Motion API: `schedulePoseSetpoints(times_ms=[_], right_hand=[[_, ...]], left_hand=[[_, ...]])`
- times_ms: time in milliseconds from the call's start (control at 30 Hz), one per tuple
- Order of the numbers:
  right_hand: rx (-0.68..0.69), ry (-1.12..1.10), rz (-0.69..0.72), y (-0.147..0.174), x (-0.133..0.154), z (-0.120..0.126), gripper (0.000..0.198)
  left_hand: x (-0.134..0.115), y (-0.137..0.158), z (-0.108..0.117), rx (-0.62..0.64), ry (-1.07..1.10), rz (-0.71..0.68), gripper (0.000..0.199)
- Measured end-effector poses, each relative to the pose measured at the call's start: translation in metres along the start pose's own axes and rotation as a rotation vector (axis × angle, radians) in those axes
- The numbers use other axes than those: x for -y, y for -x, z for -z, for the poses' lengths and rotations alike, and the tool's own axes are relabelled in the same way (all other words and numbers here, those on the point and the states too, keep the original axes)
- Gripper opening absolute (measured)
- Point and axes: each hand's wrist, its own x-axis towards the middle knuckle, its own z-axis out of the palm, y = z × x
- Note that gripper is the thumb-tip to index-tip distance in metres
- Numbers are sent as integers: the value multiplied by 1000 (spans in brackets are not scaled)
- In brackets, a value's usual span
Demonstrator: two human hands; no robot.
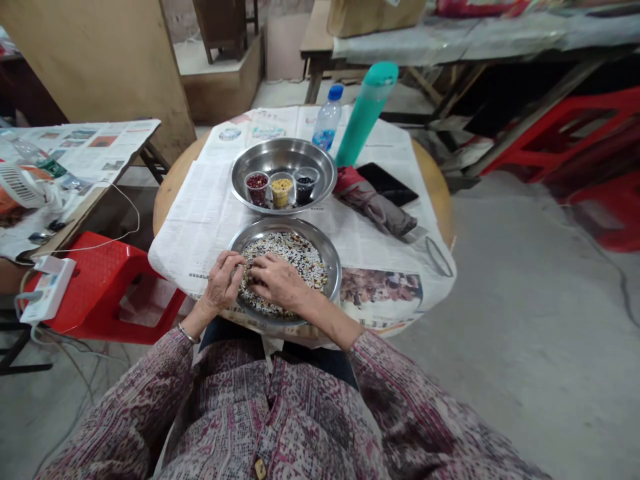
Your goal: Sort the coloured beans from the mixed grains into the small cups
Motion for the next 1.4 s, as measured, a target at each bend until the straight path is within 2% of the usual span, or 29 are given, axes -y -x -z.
schedulePoseSetpoints(times_ms=[100,200,267,400,467,533,700,767,867,1033,1167,1233,1333,1400], right_hand=[[82,29,79,18,1,10,8],[28,185,-44,42,-9,20,10],[-47,284,-168,57,-14,24,13],[-188,345,-347,77,-9,21,12],[-268,314,-389,81,-2,14,10],[-362,255,-416,82,4,7,10],[-586,116,-485,81,7,-7,13],[-659,82,-495,81,7,-11,12],[-703,51,-481,83,10,-14,12],[-770,39,-505,86,16,-16,10],[-743,-4,-503,88,17,-17,9],[-735,-12,-503,88,17,-16,9],[-736,2,-514,87,18,-16,10],[-730,14,-518,87,18,-16,10]], left_hand=[[-1,-1,2,7,0,-9,15],[-4,-8,10,79,-36,-20,11],[-9,-15,17,226,-103,-51,18],[-31,-26,27,640,-203,-71,32],[-44,-28,22,803,-178,-71,27],[-54,-30,9,883,-134,-93,19],[-56,-43,-33,893,-107,-207,13],[-49,-54,-45,838,-160,-234,14],[-35,-73,-53,714,-242,-186,18],[-10,-89,-44,521,-413,28,20],[-10,-74,-28,450,-479,120,37],[-21,-60,-19,488,-475,135,46],[-46,-44,-11,618,-399,110,48],[-60,-38,-11,693,-322,47,35]])
